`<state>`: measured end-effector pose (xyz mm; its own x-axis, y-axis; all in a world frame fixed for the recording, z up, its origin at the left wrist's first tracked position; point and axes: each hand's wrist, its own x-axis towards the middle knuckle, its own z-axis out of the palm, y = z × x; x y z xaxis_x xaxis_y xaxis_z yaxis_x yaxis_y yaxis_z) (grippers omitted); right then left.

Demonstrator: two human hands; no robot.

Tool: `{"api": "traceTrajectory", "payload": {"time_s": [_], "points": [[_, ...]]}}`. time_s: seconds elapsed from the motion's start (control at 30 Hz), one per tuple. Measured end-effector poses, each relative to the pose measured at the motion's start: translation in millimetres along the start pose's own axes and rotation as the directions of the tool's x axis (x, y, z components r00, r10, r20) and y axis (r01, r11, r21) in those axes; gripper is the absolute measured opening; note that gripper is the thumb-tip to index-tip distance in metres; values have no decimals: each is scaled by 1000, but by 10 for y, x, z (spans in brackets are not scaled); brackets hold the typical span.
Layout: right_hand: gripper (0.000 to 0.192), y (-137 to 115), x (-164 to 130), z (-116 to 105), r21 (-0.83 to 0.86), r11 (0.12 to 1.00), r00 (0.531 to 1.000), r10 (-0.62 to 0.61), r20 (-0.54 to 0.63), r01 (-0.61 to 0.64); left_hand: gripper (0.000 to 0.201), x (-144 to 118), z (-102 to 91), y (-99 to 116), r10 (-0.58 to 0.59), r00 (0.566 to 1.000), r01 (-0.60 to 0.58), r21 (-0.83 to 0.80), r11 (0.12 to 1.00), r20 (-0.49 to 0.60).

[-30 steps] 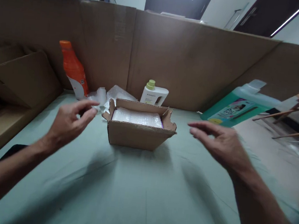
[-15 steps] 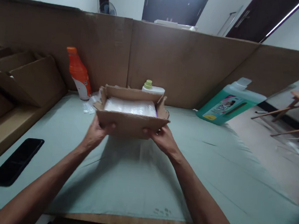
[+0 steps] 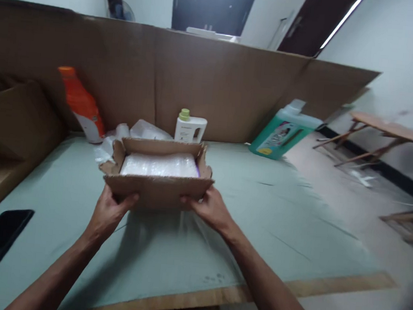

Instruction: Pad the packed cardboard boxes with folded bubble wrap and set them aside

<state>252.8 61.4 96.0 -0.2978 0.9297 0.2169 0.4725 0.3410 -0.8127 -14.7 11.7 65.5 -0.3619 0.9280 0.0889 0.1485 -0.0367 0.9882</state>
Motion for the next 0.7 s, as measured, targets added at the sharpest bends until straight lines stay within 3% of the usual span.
{"api": "traceTrajectory", "payload": {"time_s": [0.1,0.2,0.3,0.43,0.57,0.7], "points": [[90,177,-251,-11,15,1000,1000,21,15,-21,69,-145,-4,-206,-106,994,104,70,992,19],[119,399,-343,-107,64,998,998,-20,62,16,68,-203,-11,-385,-132,991,130,95,987,11],[143,584,-222,-184,157,987,987,-62,148,39,65,-206,-48,-504,-101,994,97,92,991,30],[154,673,31,-144,309,949,965,-131,226,57,65,-186,-89,-568,-140,989,131,156,979,45],[150,682,-2,-209,229,972,990,-84,111,57,77,-141,135,-513,-180,981,172,97,980,73],[141,821,-322,-627,55,997,993,-43,-108,49,92,-119,600,-491,-76,954,87,-23,996,289]]}}
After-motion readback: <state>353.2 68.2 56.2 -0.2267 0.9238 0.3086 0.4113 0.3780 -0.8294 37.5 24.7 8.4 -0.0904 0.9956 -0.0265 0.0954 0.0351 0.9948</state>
